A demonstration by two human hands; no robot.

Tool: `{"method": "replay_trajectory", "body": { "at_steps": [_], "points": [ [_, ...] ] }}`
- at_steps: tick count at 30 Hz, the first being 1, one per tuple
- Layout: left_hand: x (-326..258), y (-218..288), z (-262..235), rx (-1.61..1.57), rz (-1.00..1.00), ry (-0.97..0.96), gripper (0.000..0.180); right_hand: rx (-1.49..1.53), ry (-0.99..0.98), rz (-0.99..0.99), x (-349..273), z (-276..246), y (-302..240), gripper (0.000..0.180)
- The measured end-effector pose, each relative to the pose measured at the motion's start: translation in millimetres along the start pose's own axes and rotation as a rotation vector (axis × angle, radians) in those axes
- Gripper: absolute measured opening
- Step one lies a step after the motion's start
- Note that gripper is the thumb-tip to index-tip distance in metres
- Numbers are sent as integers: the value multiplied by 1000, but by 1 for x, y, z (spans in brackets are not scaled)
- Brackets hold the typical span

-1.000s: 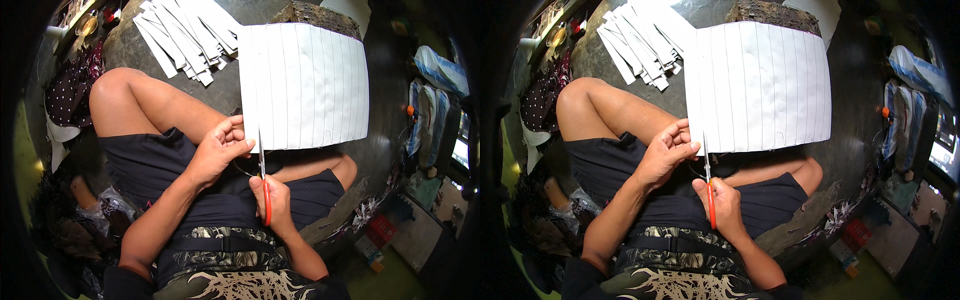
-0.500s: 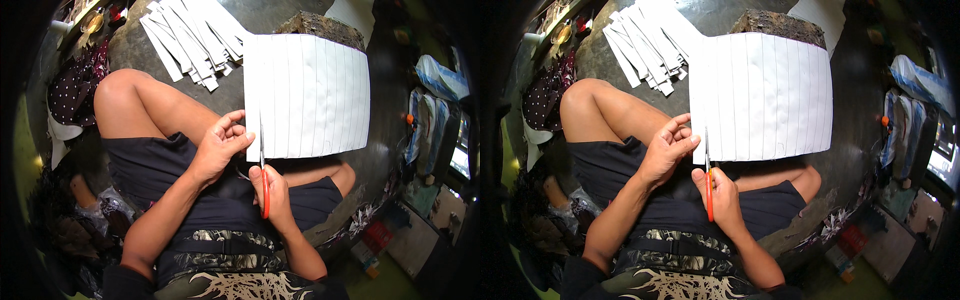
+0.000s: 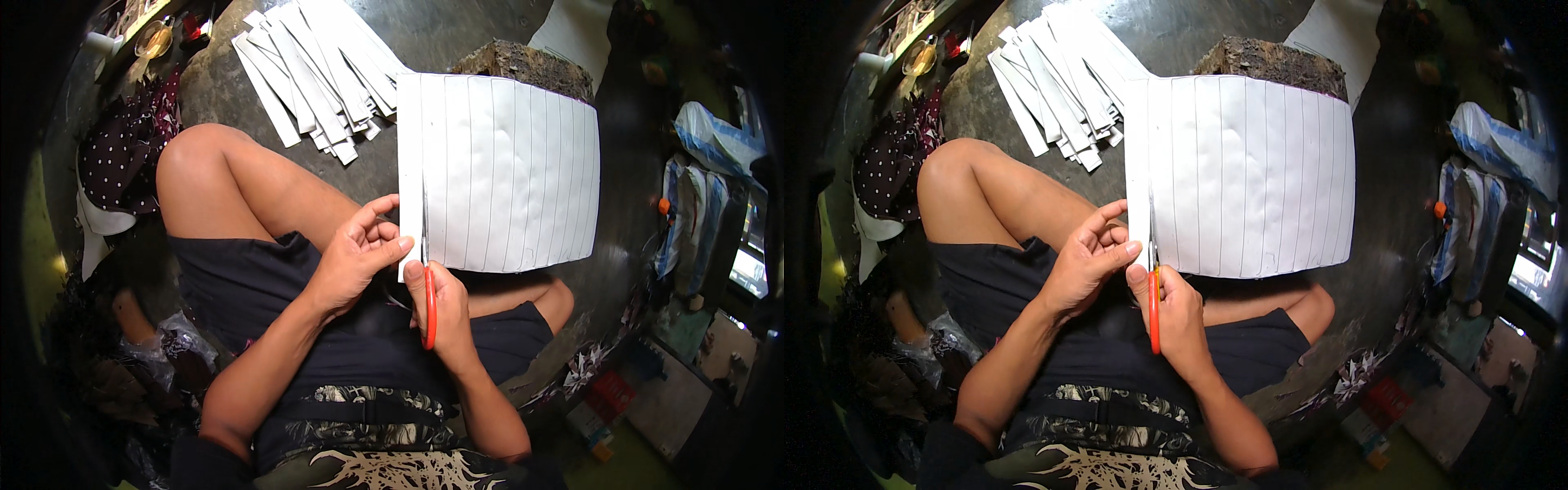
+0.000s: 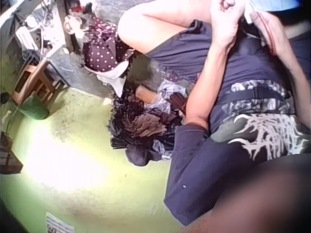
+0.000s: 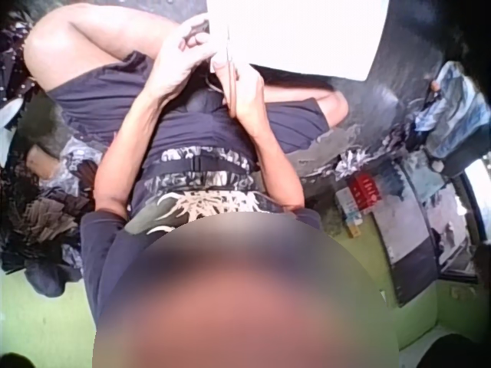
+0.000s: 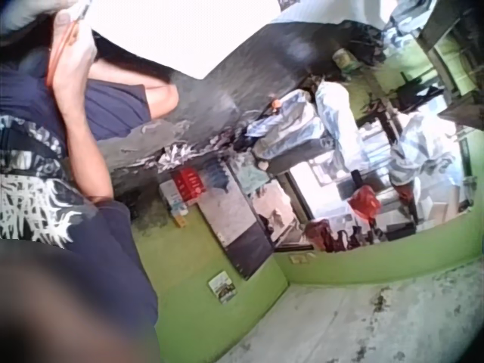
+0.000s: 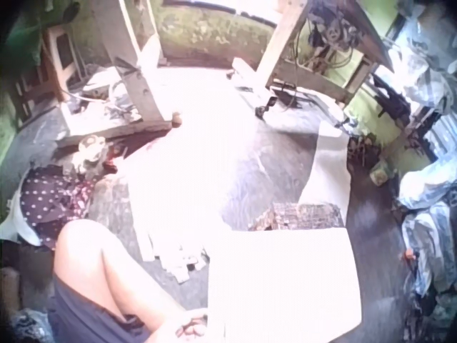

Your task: The person sits cross-legged and uses red-handled scissors to cut a white sheet of paper into narrow strips. They repeatedly cut along pre-drawn lines, separate the strips, and place them on the floor beside them.

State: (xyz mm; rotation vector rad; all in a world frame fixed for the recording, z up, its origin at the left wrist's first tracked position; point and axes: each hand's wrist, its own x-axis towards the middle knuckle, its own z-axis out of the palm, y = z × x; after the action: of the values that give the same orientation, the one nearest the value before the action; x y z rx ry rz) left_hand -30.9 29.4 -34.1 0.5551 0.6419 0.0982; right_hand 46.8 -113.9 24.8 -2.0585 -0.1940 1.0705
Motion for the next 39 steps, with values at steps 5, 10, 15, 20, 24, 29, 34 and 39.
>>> {"method": "replay_trajectory", "body": {
  "at_steps": [5, 10, 15, 20, 24, 29, 34, 39],
  "points": [
    [0, 1, -3, 8, -8, -29, 70, 63, -26, 76, -4, -2, -9, 62],
    [-1, 3, -7, 12, -17, -70, 72, -1, -22, -36, 22, 1, -10, 61],
    [-1, 5, -8, 1, 1, -81, 71, 27, 0, 0, 27, 2, -16, 63],
    [-1, 5, -8, -33, 6, -82, 71, 12, 6, 22, 32, 2, -23, 64],
    [-2, 5, -7, -34, 15, -72, 72, 19, 25, -69, 53, 3, -31, 64],
    [-3, 9, -6, -28, 11, -71, 73, 79, -2, -59, 52, 2, -41, 66],
    [-4, 12, -6, -15, 34, -101, 73, -26, 48, -112, 68, 4, -45, 69],
    [-5, 14, -5, -19, 11, -97, 75, 4, 37, -121, 80, 6, -53, 71]
  ]
}}
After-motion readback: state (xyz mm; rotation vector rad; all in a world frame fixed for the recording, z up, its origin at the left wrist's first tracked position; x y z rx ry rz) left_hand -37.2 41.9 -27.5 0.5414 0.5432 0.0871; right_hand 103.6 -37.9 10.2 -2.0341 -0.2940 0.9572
